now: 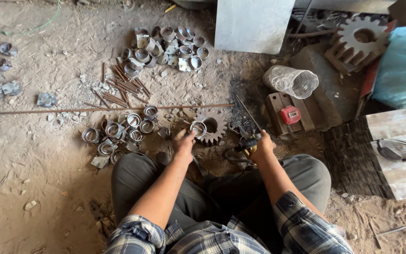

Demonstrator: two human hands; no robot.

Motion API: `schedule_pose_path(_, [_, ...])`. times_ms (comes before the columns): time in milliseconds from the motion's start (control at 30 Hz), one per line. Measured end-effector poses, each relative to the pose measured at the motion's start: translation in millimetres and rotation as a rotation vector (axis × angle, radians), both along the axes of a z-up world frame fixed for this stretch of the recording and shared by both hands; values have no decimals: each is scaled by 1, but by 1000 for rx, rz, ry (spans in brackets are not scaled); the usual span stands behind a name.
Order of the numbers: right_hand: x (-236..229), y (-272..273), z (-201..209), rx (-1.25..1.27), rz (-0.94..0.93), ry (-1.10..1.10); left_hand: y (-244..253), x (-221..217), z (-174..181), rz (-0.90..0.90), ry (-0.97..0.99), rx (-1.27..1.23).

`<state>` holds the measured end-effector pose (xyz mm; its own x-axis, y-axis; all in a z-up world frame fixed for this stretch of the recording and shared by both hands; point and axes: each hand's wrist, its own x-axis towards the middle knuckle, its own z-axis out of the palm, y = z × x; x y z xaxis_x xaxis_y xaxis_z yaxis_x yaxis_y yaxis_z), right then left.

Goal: The person sits on the ground and repeatedly picks up small metal rings, places them on a gear-like metal piece, and welds them in place using a handheld welding torch. The person also uses a hammer to tap the rings and a metal rod to adjust their position before welding.

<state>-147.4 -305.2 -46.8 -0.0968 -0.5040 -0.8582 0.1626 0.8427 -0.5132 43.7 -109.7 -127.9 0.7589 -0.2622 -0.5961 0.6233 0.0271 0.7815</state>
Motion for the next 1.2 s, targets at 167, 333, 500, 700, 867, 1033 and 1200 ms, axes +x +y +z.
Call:
schedule_pose_path(167, [-1,-2,-17,-16,48,41,1,-2,-12,6,-40,64])
schedule_pose_path(333, [-1,-8,-43,-13,60,10,16,-1,-7,-52,-93,-129])
schedule_pose_path(500, [-13,-15,-57,-18,29,-227,21,0,-4,20,-121,-72])
schedule_pose_path(700, [-27,0,-24,-72,58,-495,17,30,-16,-78,-439,167])
schedule_pose_path(867, [-60,26,27,-153,262,-621,6,58,-10,-250,-520,215])
schedule_pose_path(1033, [-88,53,55,-278,366,-693,0,58,18,-349,-254,247])
schedule_pose_path(1200, [-83,62,57,-268,297,-688,1,56,32,-363,-437,245])
